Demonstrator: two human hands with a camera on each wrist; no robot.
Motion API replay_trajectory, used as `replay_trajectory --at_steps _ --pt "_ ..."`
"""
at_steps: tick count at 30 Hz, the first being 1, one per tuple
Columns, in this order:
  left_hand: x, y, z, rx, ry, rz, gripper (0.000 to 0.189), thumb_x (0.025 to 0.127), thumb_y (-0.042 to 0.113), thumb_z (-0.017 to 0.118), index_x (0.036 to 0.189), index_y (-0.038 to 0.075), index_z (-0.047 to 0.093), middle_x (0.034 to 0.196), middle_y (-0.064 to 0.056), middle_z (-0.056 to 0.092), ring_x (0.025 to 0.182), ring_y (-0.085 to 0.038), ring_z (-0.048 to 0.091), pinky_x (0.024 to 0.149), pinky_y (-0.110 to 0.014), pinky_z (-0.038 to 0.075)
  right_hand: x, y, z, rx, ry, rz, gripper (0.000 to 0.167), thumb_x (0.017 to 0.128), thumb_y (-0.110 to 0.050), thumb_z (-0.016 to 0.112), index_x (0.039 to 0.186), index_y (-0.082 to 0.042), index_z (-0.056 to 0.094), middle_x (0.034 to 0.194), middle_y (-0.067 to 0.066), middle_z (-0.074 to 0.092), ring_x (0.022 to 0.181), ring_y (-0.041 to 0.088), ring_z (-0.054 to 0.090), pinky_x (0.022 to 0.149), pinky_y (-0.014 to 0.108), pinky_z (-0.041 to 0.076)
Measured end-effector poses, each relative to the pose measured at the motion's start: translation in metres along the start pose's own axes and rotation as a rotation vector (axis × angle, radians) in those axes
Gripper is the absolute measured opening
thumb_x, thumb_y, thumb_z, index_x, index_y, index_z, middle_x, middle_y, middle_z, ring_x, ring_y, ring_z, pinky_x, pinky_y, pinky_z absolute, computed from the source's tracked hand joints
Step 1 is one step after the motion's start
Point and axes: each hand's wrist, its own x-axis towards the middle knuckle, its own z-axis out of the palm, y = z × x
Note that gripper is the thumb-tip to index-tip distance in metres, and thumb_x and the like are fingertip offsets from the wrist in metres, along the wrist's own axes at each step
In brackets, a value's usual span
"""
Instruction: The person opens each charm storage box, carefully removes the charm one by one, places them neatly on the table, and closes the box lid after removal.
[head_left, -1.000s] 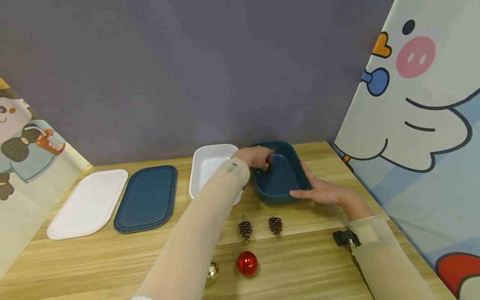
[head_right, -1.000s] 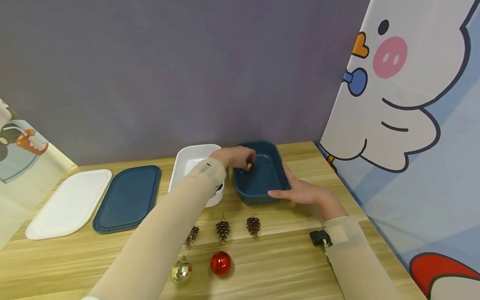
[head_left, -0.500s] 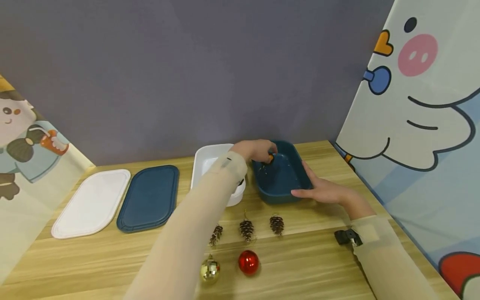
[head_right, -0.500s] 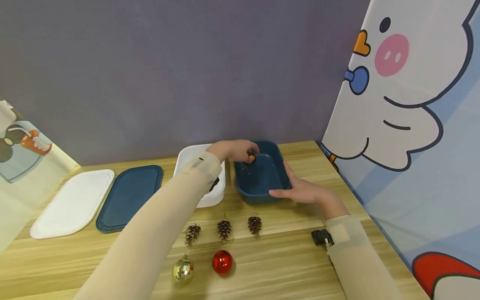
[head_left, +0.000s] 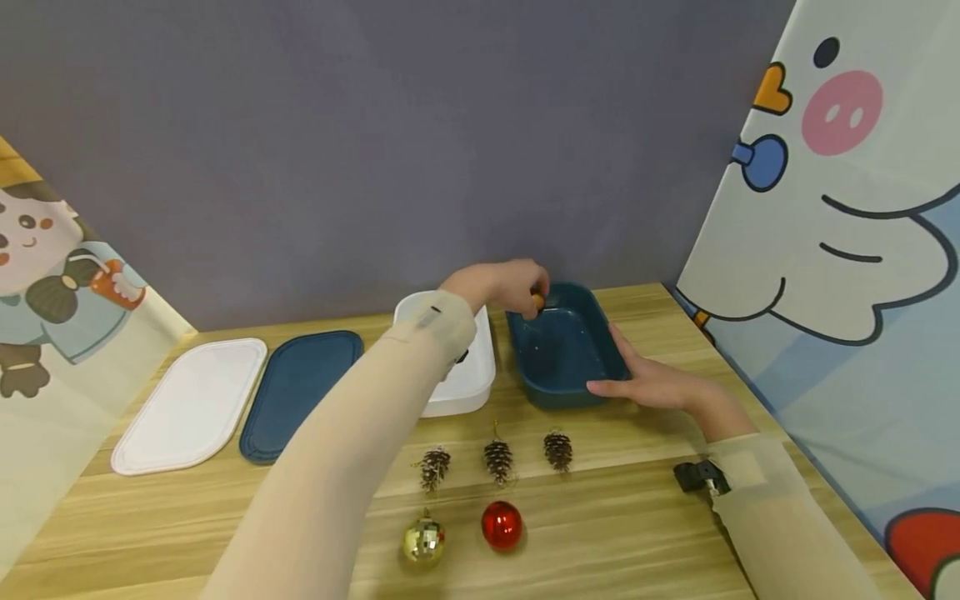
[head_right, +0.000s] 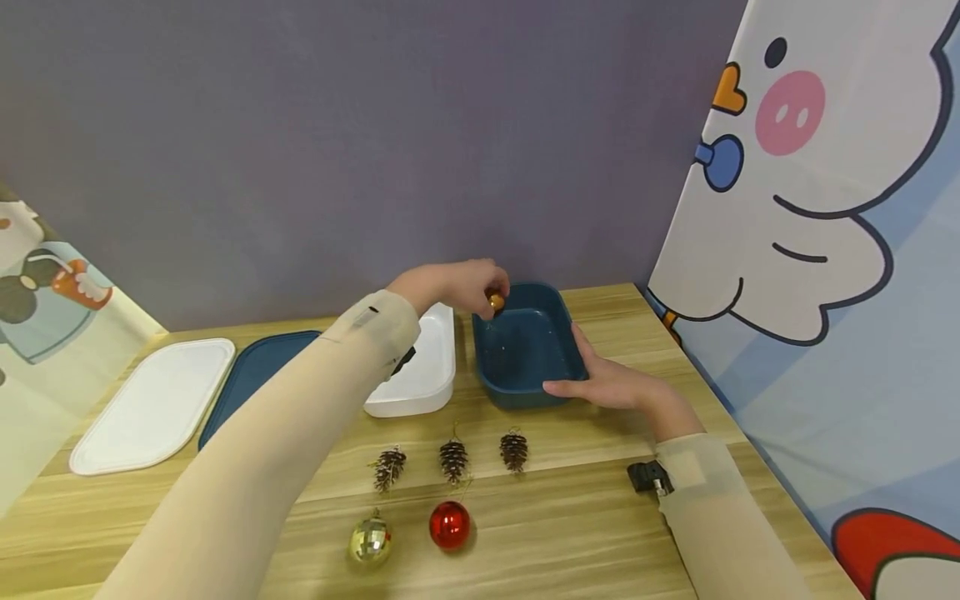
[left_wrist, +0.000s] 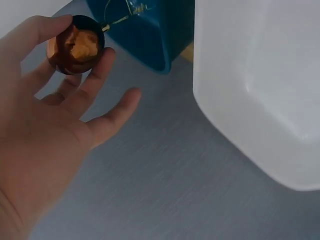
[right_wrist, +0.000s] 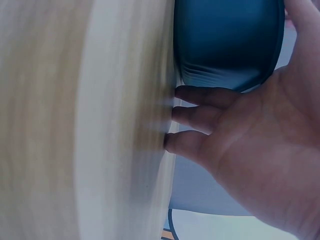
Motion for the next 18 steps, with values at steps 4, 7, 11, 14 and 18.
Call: replay_trajectory --at_steps 4,7,11,14,18 --pt "-0.009 0.006 -0.006 0.059 -0.041 -0.035 0.046 0.101 0.022 0.073 0.142 0.011 0.056 0.137 -0.005 0.059 0.112 -0.019 0.055 0.098 -0.035 0.051 0.000 -0.002 0.000 -0.006 -0.001 0.011 0.120 0.101 -0.064 0.063 0.163 -0.029 -0.034 0.177 0.022 -0.019 0.160 0.060 0.006 0.122 0.079 0.024" --pt "-0.015 0.009 -0.008 0.061 -0.061 -0.042 0.047 0.101 0.027 0.076 0.141 0.015 0.054 0.134 -0.004 0.059 0.109 -0.019 0.061 0.096 -0.034 0.053 0.001 -0.002 -0.001 -0.006 -0.005 0.014 0.121 0.100 -0.063 0.064 0.163 -0.029 -0.034 0.177 0.023 -0.019 0.160 0.060 0.005 0.122 0.079 0.024" --pt "-0.023 0.007 -0.006 0.033 -0.024 0.001 0.047 0.099 0.026 0.079 0.139 0.019 0.055 0.132 -0.002 0.059 0.109 -0.019 0.062 0.094 -0.035 0.054 0.001 -0.002 0.000 -0.009 -0.007 0.005 0.121 0.101 -0.062 0.064 0.164 -0.028 -0.034 0.177 0.022 -0.020 0.160 0.060 0.004 0.122 0.080 0.023" --pt "-0.027 0.003 0.000 0.013 0.048 0.048 0.047 0.096 0.023 0.082 0.137 0.018 0.059 0.131 -0.003 0.061 0.113 -0.020 0.060 0.096 -0.035 0.055 0.001 -0.001 0.000 -0.012 0.001 -0.002 0.121 0.100 -0.062 0.065 0.164 -0.028 -0.033 0.177 0.023 -0.019 0.160 0.060 0.005 0.121 0.080 0.024" --pt "-0.033 -0.003 0.009 -0.046 0.110 0.071 0.055 0.095 0.017 0.082 0.145 0.015 0.059 0.140 -0.007 0.062 0.124 -0.023 0.060 0.103 -0.037 0.055 0.000 -0.001 0.001 -0.015 0.005 -0.005 0.122 0.100 -0.062 0.065 0.164 -0.028 -0.033 0.177 0.023 -0.019 0.160 0.060 0.005 0.121 0.080 0.024"
